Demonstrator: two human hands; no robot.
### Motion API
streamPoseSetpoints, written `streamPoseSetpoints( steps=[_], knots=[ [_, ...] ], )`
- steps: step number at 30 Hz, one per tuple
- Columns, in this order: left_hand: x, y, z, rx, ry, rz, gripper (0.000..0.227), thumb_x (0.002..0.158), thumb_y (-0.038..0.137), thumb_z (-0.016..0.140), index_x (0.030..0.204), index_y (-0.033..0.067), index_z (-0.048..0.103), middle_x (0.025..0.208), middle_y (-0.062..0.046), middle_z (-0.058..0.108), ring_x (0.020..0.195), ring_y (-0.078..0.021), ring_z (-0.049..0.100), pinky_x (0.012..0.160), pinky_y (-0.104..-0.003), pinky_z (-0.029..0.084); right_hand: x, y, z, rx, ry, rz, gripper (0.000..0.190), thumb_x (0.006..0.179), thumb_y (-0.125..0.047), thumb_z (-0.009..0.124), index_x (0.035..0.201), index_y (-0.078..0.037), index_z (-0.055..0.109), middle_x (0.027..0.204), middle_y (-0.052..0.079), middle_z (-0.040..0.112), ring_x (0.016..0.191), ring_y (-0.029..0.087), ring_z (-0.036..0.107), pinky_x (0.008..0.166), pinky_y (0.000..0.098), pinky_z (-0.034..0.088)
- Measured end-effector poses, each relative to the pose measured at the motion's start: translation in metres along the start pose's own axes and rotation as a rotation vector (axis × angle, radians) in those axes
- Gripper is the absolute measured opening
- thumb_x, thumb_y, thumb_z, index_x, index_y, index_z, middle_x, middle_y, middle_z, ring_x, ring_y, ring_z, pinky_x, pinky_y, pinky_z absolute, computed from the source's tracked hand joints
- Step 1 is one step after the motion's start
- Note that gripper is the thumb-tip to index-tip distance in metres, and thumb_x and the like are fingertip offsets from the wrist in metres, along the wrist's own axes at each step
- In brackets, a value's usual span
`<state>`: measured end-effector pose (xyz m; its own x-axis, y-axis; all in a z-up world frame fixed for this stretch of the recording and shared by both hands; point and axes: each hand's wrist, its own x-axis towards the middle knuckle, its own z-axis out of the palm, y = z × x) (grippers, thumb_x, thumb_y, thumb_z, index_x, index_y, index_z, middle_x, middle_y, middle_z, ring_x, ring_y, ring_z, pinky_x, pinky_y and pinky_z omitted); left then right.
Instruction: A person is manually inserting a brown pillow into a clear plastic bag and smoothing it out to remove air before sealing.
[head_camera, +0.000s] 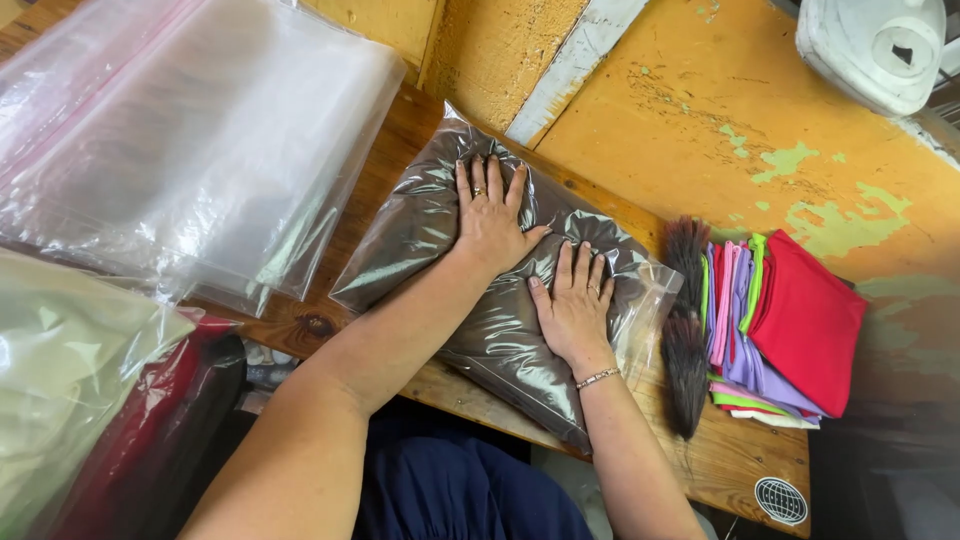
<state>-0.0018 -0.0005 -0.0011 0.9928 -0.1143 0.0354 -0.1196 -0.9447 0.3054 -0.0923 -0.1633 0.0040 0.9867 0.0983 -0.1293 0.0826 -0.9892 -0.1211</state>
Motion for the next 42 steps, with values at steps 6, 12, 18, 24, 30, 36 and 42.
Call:
streamPoseSetpoints(
  steps=[6,12,18,24,30,36,42],
  knots=[
    [-0.021,0.003,0.004,0.026,0.004,0.034,0.099,0.091,0.077,0.041,0.163,0.0122,0.021,0.164,-0.029,0.019,0.154,-0.0494,0.005,0.121,-0.069,-0.01,-0.029,-0.005,0.002,-0.018,-0.023,-0.001,0.079,0.106,-0.059,0.028,0.165,-0.012,0.003,0.17,0.022,0.0,0.155,0.047,0.0,0.121,0.0651,0.002],
    [0.0,0.005,0.015,0.042,0.037,0.004,0.1,0.091,0.078,0.038,0.163,0.011,0.019,0.163,-0.03,0.022,0.153,-0.05,0.009,0.12,-0.071,-0.012,0.0,0.004,0.004,-0.003,0.01,-0.007,0.081,0.105,-0.062,0.026,0.165,-0.012,0.005,0.17,0.022,0.002,0.155,0.046,0.001,0.121,0.0655,0.004],
    [-0.015,0.006,0.009,0.034,0.014,0.031,0.102,0.09,0.079,0.038,0.162,0.0094,0.021,0.163,-0.031,0.021,0.152,-0.0514,0.007,0.12,-0.073,-0.01,-0.027,-0.003,-0.006,0.018,-0.024,-0.023,0.079,0.106,-0.059,0.028,0.165,-0.01,0.006,0.169,0.024,0.002,0.155,0.047,0.0,0.121,0.0642,0.002],
    [-0.015,0.006,0.009,0.029,0.026,0.042,0.104,0.089,0.08,0.04,0.162,0.0091,0.02,0.162,-0.031,0.022,0.152,-0.0519,0.007,0.119,-0.073,-0.009,-0.011,0.016,-0.059,-0.035,-0.333,-0.03,0.09,0.097,-0.066,0.047,0.165,-0.015,0.018,0.169,0.021,0.017,0.154,0.046,0.018,0.12,0.0623,0.022],
    [-0.012,0.007,0.021,0.027,0.066,0.043,0.106,0.088,0.081,0.038,0.163,0.0087,0.017,0.163,-0.032,0.02,0.152,-0.0528,0.006,0.119,-0.073,-0.01,-0.026,-0.044,-0.138,0.143,0.154,-0.16,0.083,0.105,-0.058,0.038,0.159,0.004,0.029,0.157,0.037,0.029,0.147,0.056,0.021,0.111,0.0753,0.013],
    [-0.01,0.002,0.029,0.033,0.076,0.054,0.094,0.093,0.067,0.041,0.165,0.013,0.015,0.165,-0.031,0.018,0.154,-0.0505,0.007,0.121,-0.07,-0.01,0.012,-0.075,-0.048,0.143,0.142,0.058,0.089,0.105,-0.065,0.029,0.163,0.0,0.01,0.166,0.035,0.006,0.152,0.056,0.0,0.117,0.0719,-0.006],
    [-0.012,0.003,0.015,-0.055,0.064,0.052,0.09,0.096,0.074,0.032,0.163,0.0145,0.023,0.165,-0.027,0.021,0.154,-0.0483,0.006,0.121,-0.069,-0.009,0.016,-0.034,-0.001,0.143,0.137,0.12,0.08,0.107,-0.06,0.022,0.164,-0.005,0.013,0.17,0.023,0.004,0.154,0.05,-0.001,0.12,0.0689,-0.007]
  ],
)
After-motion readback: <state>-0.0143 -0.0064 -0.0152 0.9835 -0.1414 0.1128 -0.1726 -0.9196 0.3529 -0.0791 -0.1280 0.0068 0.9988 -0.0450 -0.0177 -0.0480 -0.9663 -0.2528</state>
